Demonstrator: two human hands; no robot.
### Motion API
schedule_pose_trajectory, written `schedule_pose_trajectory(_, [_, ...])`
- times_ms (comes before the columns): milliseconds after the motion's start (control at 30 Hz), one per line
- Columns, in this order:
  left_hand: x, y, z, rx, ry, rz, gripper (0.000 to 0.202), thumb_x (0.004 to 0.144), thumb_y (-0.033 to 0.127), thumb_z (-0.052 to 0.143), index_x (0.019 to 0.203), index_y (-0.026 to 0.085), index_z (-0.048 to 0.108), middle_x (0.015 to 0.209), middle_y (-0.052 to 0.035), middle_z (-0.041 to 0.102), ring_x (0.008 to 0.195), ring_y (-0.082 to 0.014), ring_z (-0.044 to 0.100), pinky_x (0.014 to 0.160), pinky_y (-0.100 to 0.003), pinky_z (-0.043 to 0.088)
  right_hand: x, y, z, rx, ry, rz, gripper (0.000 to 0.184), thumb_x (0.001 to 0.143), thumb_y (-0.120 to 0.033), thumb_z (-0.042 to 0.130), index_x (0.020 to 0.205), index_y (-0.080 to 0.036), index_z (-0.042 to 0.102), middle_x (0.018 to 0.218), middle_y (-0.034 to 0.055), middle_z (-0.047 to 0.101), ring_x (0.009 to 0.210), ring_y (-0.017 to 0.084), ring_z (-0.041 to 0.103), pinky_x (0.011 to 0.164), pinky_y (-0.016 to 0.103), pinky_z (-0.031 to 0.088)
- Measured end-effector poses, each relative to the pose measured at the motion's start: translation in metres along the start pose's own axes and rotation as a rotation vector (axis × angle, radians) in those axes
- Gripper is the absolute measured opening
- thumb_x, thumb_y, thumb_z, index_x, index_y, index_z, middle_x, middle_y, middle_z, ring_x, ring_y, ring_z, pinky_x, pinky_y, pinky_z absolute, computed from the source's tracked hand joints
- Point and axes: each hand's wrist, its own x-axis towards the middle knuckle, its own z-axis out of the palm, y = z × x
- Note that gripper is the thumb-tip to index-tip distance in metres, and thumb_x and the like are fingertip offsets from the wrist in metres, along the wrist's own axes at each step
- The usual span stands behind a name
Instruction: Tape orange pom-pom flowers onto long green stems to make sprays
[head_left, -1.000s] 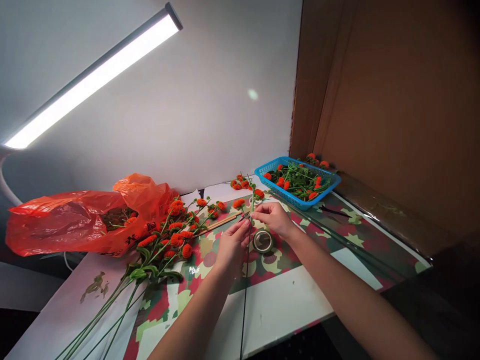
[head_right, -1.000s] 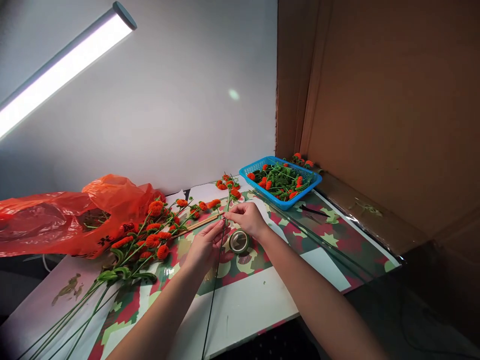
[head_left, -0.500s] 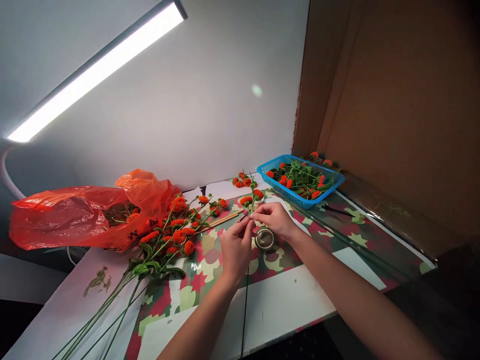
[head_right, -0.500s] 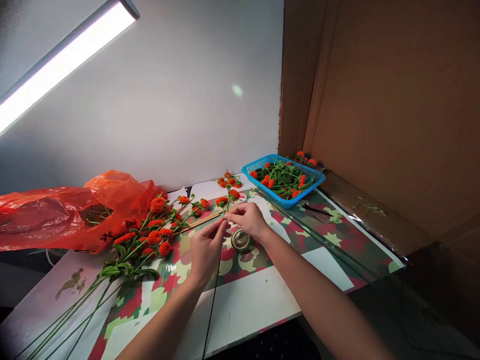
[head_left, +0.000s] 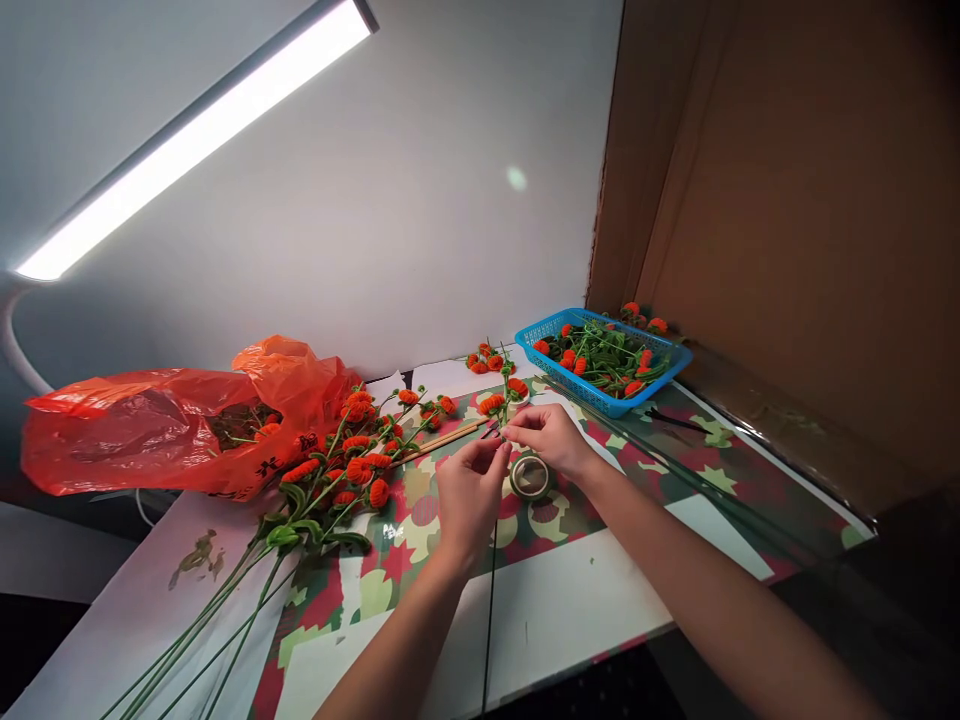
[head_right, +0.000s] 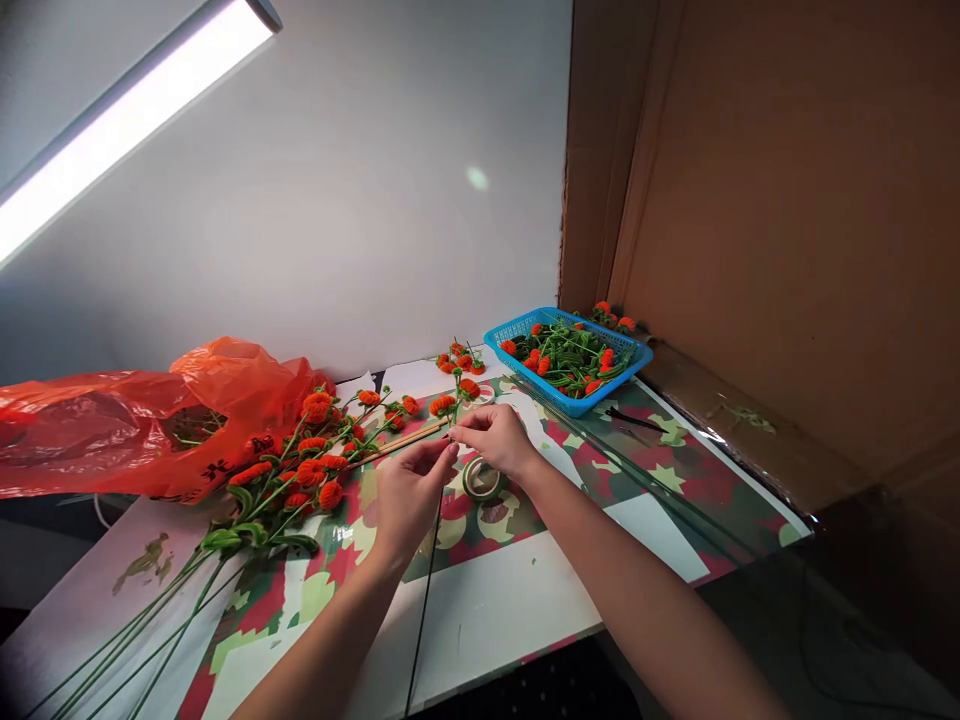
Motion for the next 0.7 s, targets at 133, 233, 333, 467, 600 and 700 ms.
schedule_pose_trajectory(133, [-0.0003, -0.0014, 0.0022, -0.173, -0.001, -0.062, 0.031, 0.067, 0.037, 0.070, 0.086, 0.012, 0.070, 0.068, -0.0054, 0.068, 0.055, -0.0137, 0.059, 0.051, -0.023, 0.045, -0.0003, -0.0014, 0.0006, 0.037, -0.006, 0.015, 0.021, 0.056, -0.034, 0.072, 0.053, -0.015, 0.063, 0.049, -0.0028, 0.051, 0.049, 0.009, 0.042, 0.048, 0.024, 0.034])
schedule_pose_trajectory(233, [-0.0004, -0.0010, 0.0022, -0.153, -0.001, -0.069, 0.034, 0.067, 0.037, 0.070, 0.090, 0.012, 0.069, 0.065, -0.0042, 0.066, 0.054, -0.0133, 0.058, 0.051, -0.023, 0.045, -0.0001, -0.0006, 0.0005, 0.023, -0.004, 0.008, 0.020, 0.056, -0.034, 0.073, 0.054, -0.015, 0.065, 0.052, -0.0017, 0.053, 0.050, 0.010, 0.044, 0.049, 0.024, 0.034])
schedule_pose_trajectory(333, [-0.0004, 0.0011, 0.0002, -0.122, -0.018, -0.074, 0.033, 0.069, 0.038, 0.068, 0.090, 0.012, 0.069, 0.063, -0.0030, 0.064, 0.054, -0.0131, 0.057, 0.050, -0.023, 0.045, 0.0001, 0.0001, 0.0003, 0.004, -0.013, -0.010, 0.019, 0.057, -0.033, 0.073, 0.055, -0.015, 0.066, 0.053, -0.0007, 0.055, 0.052, 0.011, 0.045, 0.050, 0.025, 0.034])
schedule_pose_trajectory(467, [-0.0003, 0.0041, -0.0031, -0.076, -0.035, -0.022, 0.026, 0.072, 0.036, 0.065, 0.082, 0.013, 0.068, 0.064, -0.0036, 0.064, 0.055, -0.0131, 0.056, 0.051, -0.023, 0.045, -0.0002, 0.0001, 0.0007, 0.014, -0.040, -0.016, 0.019, 0.058, -0.033, 0.072, 0.057, -0.015, 0.067, 0.053, -0.0007, 0.055, 0.052, 0.010, 0.045, 0.050, 0.025, 0.034])
schedule_pose_trajectory(600, [0.0000, 0.0060, -0.0054, -0.112, -0.045, 0.012, 0.020, 0.072, 0.034, 0.064, 0.072, 0.014, 0.065, 0.061, -0.0013, 0.061, 0.053, -0.0113, 0.053, 0.050, -0.022, 0.043, -0.0003, 0.0013, -0.0001, 0.081, -0.090, 0.013, 0.021, 0.057, -0.034, 0.075, 0.058, -0.014, 0.067, 0.054, -0.0008, 0.056, 0.053, 0.010, 0.046, 0.052, 0.024, 0.035])
schedule_pose_trajectory(700, [0.0005, 0.0063, -0.0063, -0.241, -0.070, -0.006, 0.019, 0.071, 0.033, 0.066, 0.069, 0.014, 0.063, 0.057, 0.0012, 0.056, 0.050, -0.0089, 0.049, 0.050, -0.020, 0.040, 0.0000, 0.0037, -0.0023, 0.157, -0.157, 0.011, 0.024, 0.059, -0.036, 0.075, 0.059, -0.014, 0.067, 0.055, -0.0019, 0.054, 0.054, 0.009, 0.045, 0.052, 0.024, 0.034])
